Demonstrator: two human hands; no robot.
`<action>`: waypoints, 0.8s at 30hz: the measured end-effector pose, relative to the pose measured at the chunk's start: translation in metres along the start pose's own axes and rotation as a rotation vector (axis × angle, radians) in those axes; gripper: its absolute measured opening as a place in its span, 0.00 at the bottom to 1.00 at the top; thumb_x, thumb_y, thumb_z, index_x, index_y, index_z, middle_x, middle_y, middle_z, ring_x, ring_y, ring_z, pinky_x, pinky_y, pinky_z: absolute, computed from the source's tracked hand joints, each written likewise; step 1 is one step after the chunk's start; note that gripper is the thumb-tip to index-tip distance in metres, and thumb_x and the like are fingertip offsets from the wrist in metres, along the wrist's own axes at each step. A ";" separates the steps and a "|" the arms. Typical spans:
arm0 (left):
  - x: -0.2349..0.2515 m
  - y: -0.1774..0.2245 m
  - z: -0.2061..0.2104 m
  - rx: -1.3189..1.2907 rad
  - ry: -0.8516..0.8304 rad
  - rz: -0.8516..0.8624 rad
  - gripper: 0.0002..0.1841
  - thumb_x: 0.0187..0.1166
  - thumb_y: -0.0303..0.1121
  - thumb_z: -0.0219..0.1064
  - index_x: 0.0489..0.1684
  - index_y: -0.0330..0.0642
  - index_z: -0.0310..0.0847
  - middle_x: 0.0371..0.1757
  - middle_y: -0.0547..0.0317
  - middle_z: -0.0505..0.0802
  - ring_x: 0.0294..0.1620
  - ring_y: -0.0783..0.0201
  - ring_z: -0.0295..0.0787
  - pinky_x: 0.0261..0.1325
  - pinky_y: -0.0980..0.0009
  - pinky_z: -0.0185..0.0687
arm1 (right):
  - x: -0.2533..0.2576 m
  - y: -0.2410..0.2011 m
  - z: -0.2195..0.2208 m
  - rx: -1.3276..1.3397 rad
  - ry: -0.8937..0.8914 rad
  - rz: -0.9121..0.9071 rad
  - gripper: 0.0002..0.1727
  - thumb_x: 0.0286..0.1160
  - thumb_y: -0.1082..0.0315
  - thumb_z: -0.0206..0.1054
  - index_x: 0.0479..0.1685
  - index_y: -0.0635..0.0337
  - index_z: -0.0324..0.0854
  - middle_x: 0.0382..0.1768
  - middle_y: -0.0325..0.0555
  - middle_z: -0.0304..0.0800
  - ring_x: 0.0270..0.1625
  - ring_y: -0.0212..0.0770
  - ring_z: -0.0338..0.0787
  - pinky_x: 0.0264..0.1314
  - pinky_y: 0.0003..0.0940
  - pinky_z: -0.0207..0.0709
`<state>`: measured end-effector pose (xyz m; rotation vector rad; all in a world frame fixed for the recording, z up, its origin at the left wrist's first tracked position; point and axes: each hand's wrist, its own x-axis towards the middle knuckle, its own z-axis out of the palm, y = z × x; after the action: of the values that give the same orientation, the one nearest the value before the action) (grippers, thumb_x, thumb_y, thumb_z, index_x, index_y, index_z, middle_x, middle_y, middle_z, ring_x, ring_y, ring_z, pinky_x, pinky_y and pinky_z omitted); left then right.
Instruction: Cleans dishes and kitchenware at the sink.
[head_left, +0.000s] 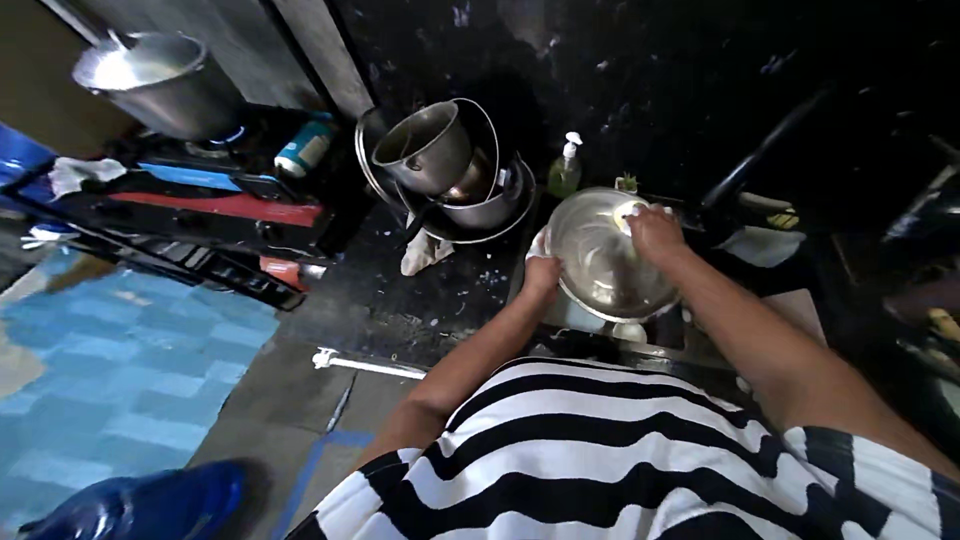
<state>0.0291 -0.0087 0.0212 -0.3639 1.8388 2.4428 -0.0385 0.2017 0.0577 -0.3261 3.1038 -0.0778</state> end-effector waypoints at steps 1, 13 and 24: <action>0.006 0.001 -0.001 -0.034 0.053 0.001 0.40 0.73 0.11 0.55 0.90 0.49 0.59 0.79 0.44 0.79 0.68 0.52 0.84 0.63 0.51 0.84 | -0.007 0.005 0.000 -0.037 -0.048 0.028 0.17 0.82 0.76 0.60 0.65 0.67 0.85 0.75 0.69 0.78 0.78 0.75 0.73 0.78 0.75 0.63; 0.034 -0.031 0.042 -0.032 0.077 -0.133 0.24 0.95 0.36 0.48 0.88 0.46 0.61 0.72 0.42 0.83 0.65 0.51 0.83 0.67 0.51 0.80 | -0.017 -0.077 0.049 0.609 -0.134 0.138 0.25 0.77 0.77 0.65 0.75 0.67 0.78 0.74 0.70 0.79 0.77 0.68 0.79 0.80 0.66 0.70; 0.028 -0.027 0.035 0.099 -0.125 -0.105 0.30 0.86 0.23 0.56 0.89 0.47 0.58 0.77 0.43 0.80 0.70 0.51 0.82 0.68 0.49 0.82 | 0.014 -0.049 0.046 0.601 0.051 0.124 0.36 0.79 0.74 0.66 0.86 0.71 0.57 0.79 0.77 0.68 0.77 0.72 0.77 0.80 0.62 0.73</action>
<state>0.0019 0.0295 -0.0018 -0.2857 1.8318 2.2425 -0.0407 0.1492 0.0143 -0.1098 2.9419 -0.9946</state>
